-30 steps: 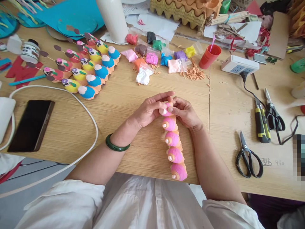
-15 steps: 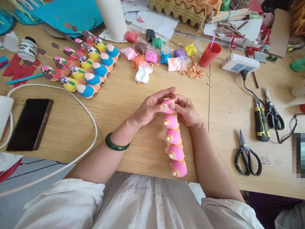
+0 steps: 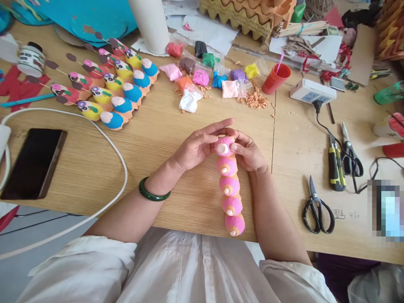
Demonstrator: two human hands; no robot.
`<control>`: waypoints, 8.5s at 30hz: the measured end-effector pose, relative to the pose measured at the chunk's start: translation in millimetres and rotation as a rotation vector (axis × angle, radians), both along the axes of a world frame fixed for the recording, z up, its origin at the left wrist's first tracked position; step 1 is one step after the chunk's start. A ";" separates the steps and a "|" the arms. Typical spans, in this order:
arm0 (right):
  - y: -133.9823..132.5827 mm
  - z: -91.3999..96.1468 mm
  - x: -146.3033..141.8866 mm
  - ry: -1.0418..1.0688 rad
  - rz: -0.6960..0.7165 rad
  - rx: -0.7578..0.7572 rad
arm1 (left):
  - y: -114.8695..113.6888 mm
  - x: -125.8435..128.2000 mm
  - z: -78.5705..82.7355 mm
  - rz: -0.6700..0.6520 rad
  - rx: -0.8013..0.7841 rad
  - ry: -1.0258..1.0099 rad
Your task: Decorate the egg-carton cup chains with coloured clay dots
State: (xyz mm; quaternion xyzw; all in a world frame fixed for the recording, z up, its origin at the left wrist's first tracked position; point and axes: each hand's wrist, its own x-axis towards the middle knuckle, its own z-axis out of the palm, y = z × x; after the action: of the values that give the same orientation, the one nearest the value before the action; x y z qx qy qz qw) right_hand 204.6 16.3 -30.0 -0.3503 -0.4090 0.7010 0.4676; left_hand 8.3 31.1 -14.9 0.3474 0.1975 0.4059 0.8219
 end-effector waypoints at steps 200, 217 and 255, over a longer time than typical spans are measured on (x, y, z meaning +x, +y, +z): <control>13.7 -7.4 -2.1 0.065 -0.452 -0.017 | -9.5 12.6 -5.1 0.064 -0.097 0.201; 6.4 3.2 -7.3 0.014 -0.184 0.003 | -11.2 18.1 10.8 0.343 -0.174 0.177; 4.0 2.6 -11.2 -0.037 -0.128 0.051 | -20.7 16.8 9.0 0.280 -0.313 0.188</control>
State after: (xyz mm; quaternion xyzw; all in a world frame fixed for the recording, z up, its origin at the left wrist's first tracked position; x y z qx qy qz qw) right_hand 193.4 20.3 -27.4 -0.3766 -0.4123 0.6524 0.5123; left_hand 25.1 10.4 -5.9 0.2211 0.3800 0.4465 0.7794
